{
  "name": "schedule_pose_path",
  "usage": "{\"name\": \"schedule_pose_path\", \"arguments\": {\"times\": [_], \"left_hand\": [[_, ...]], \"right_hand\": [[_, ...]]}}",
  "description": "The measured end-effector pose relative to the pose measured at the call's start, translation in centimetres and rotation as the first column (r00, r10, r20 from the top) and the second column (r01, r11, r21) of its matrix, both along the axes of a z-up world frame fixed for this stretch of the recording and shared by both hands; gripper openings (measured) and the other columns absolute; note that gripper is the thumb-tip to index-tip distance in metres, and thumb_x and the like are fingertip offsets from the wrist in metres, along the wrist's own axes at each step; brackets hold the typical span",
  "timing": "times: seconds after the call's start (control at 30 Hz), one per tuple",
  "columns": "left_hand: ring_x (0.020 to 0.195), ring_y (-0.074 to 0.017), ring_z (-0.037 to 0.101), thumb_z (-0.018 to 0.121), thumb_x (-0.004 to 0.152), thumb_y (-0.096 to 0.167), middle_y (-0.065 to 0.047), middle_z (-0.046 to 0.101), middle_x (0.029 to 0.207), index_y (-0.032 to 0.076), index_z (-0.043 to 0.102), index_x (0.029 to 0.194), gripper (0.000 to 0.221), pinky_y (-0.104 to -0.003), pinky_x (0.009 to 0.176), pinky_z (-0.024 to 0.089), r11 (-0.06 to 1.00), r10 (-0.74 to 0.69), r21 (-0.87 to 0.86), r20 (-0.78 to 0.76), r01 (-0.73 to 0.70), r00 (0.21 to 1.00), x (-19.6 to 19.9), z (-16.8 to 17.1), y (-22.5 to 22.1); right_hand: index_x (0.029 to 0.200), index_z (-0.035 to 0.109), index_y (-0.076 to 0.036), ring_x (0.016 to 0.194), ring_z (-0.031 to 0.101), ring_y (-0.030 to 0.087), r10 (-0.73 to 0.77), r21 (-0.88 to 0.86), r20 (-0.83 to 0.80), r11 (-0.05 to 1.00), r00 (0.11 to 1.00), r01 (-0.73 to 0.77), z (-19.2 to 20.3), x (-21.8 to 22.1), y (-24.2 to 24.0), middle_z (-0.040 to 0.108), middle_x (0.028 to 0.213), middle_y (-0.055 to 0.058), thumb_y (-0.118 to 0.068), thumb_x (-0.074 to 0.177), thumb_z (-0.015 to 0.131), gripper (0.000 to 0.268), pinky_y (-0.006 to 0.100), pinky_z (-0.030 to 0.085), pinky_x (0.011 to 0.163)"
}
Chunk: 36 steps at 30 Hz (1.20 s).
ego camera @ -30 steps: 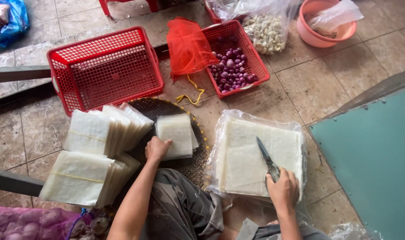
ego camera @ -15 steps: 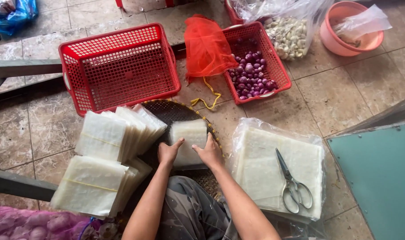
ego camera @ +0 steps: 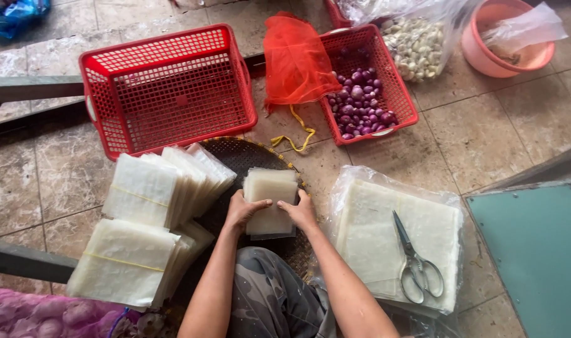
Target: Cutting large stacks of rice paper into smaller rectangular pieces using scissors and organizing them into bundles.
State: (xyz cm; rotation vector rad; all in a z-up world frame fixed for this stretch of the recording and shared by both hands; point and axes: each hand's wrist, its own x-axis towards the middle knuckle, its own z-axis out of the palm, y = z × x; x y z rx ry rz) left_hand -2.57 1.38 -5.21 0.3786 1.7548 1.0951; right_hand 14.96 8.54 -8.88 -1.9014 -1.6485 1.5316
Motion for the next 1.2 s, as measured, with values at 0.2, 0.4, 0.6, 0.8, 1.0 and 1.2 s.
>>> {"name": "schedule_pose_path", "arguments": {"times": [0.2, 0.4, 0.6, 0.8, 1.0, 1.2], "left_hand": [[0.075, -0.0335, 0.072, 0.099, 0.055, 0.000, -0.022, 0.069, 0.082, -0.007, 0.065, 0.101, 0.057, -0.052, 0.062, 0.059, 0.993, 0.057, 0.092, 0.153, -0.072, 0.987, 0.5, 2.0, -0.4], [0.075, -0.0367, 0.073, 0.095, 0.066, 0.012, -0.019, 0.068, 0.086, 0.002, 0.064, 0.109, 0.054, -0.059, 0.061, 0.060, 0.956, 0.130, 0.199, 0.376, -0.217, 0.917, 2.1, 7.3, -5.0], [0.088, -0.0269, 0.062, 0.074, 0.074, 0.011, -0.021, 0.065, 0.111, -0.007, 0.052, 0.139, 0.071, -0.036, 0.076, 0.050, 0.878, 0.015, 0.376, 0.599, -0.298, 0.801, 6.7, 9.5, -14.0], [0.092, -0.0325, 0.062, 0.070, 0.075, 0.011, -0.025, 0.066, 0.116, -0.009, 0.054, 0.140, 0.070, -0.041, 0.083, 0.048, 0.892, 0.102, 0.282, 0.634, -0.352, 0.766, 10.2, 10.6, -24.9], [0.092, -0.0331, 0.058, 0.067, 0.079, 0.006, -0.026, 0.063, 0.113, -0.007, 0.053, 0.139, 0.063, -0.044, 0.080, 0.048, 0.908, 0.233, 0.117, 0.658, -0.403, 0.716, 12.9, 12.9, -31.4], [0.086, -0.0306, 0.058, 0.071, 0.078, 0.007, -0.025, 0.064, 0.106, -0.012, 0.056, 0.133, 0.060, -0.041, 0.075, 0.048, 0.915, 0.203, 0.137, 0.657, -0.380, 0.726, 14.8, 15.1, -35.4]], "right_hand": [[0.156, 0.044, -0.011, 0.143, 0.048, 0.038, 0.018, -0.020, 0.016, 1.000, 1.000, -0.018, 11.1, 3.0, -0.9, 0.054, 0.150, 0.023, -0.055, 0.077, 0.083, 0.099, 0.049, 0.040, 0.119], [0.131, 0.066, -0.007, 0.122, 0.065, 0.036, 0.009, 0.755, 0.169, 0.642, 0.986, -0.135, 17.4, 15.2, -8.7, 0.069, 0.126, 0.017, -0.040, 0.073, 0.091, 0.072, 0.046, 0.052, 0.103], [0.146, 0.045, 0.006, 0.138, 0.043, 0.043, -0.060, 0.590, 0.592, 0.712, 0.804, -0.381, 8.9, 21.0, -14.9, 0.045, 0.151, 0.028, -0.065, 0.067, 0.086, 0.115, 0.053, 0.037, 0.113], [0.134, 0.059, 0.000, 0.120, 0.062, 0.038, -0.063, 0.642, 0.624, 0.610, 0.779, -0.465, 8.7, 20.7, -17.4, 0.061, 0.136, 0.026, -0.042, 0.083, 0.074, 0.068, 0.051, 0.054, 0.098], [0.075, 0.065, -0.009, 0.052, 0.057, 0.019, -0.110, 0.815, 0.412, 0.489, 0.905, -0.312, 10.5, 21.9, -17.6, 0.066, 0.066, 0.005, -0.006, 0.090, 0.062, 0.016, 0.033, 0.049, 0.049], [0.086, 0.066, -0.001, 0.055, 0.062, 0.032, -0.226, 0.930, 0.249, 0.328, 0.942, -0.167, 18.4, 22.3, -20.6, 0.070, 0.079, 0.015, -0.003, 0.093, 0.062, 0.008, 0.042, 0.050, 0.053]]}}
